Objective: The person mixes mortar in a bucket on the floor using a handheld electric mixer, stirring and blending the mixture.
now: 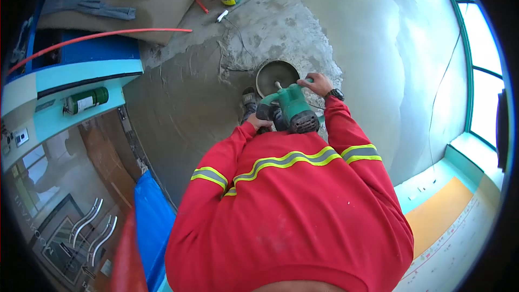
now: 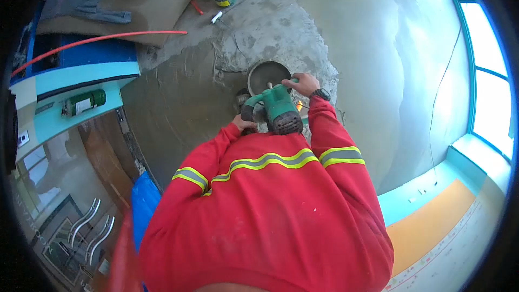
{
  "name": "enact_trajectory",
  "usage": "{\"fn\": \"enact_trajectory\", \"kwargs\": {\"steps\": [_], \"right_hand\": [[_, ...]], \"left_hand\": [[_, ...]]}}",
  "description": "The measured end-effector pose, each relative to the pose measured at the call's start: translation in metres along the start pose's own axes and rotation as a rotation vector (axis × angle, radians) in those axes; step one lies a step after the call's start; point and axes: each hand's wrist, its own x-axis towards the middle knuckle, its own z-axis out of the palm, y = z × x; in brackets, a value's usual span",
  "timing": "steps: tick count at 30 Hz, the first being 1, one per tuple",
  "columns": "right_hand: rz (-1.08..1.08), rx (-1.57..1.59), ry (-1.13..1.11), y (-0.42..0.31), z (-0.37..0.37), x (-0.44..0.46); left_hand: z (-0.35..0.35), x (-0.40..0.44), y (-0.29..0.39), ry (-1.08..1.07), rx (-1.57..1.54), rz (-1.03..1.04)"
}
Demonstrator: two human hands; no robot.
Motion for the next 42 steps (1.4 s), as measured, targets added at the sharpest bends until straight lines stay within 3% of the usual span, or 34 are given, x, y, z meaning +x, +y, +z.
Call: {"fn": "enact_trajectory", "kwargs": {"steps": [2, 4, 5, 8, 11, 16, 19, 20, 23, 24, 27, 31, 35, 36, 42], "right_hand": [[-0.035, 0.265, 0.141, 0.015, -0.002, -0.022], [-0.127, 0.410, 0.311, 0.049, 0.014, -0.037], [-0.021, 0.471, 0.279, 0.056, 0.016, -0.050], [0.220, 0.655, 0.216, 0.078, 0.018, -0.067], [0.261, 0.768, 0.138, 0.087, 0.023, -0.059], [0.280, 0.882, 0.161, 0.096, 0.027, -0.040], [0.030, 0.425, 0.245, 0.113, 0.045, -0.022], [0.284, 0.695, 0.220, 0.108, 0.047, -0.016], [0.108, 0.393, 0.280, 0.105, 0.044, -0.005], [0.046, 0.225, 0.300, 0.107, 0.045, -0.001], [0.074, 0.303, 0.264, 0.108, 0.047, -0.004], [0.124, 0.403, 0.213, 0.112, 0.056, -0.020], [0.493, 1.005, 0.333, 0.109, 0.063, -0.041], [0.470, 1.149, 0.367, 0.114, 0.067, -0.041], [0.518, 1.209, 0.426, 0.117, 0.053, -0.050]], "left_hand": [[0.000, 0.004, 0.009, 0.068, 0.169, 0.078], [-0.003, 0.011, 0.012, 0.019, 0.102, -0.050], [-0.006, 0.014, 0.014, -0.003, 0.075, -0.111], [0.006, 0.015, 0.058, 0.039, 0.097, -0.039], [-0.003, 0.028, 0.062, -0.068, -0.023, -0.036], [-0.014, 0.060, 0.086, 0.028, -0.003, 0.043], [-0.015, 0.065, 0.115, 0.103, -0.066, 0.117], [-0.015, 0.064, 0.119, 0.121, -0.085, 0.148], [-0.007, 0.055, 0.119, 0.141, -0.472, 0.363], [0.002, 0.047, 0.112, 0.203, -0.462, 0.435], [0.017, 0.038, 0.056, 0.093, -0.907, 0.216], [-0.003, 0.047, 0.018, 0.213, -0.563, 0.153], [0.016, 0.048, 0.056, 0.313, -0.337, 0.111], [0.020, 0.048, 0.067, 0.317, -0.289, 0.088], [0.034, 0.078, 0.120, 0.246, -0.181, 0.071]]}}
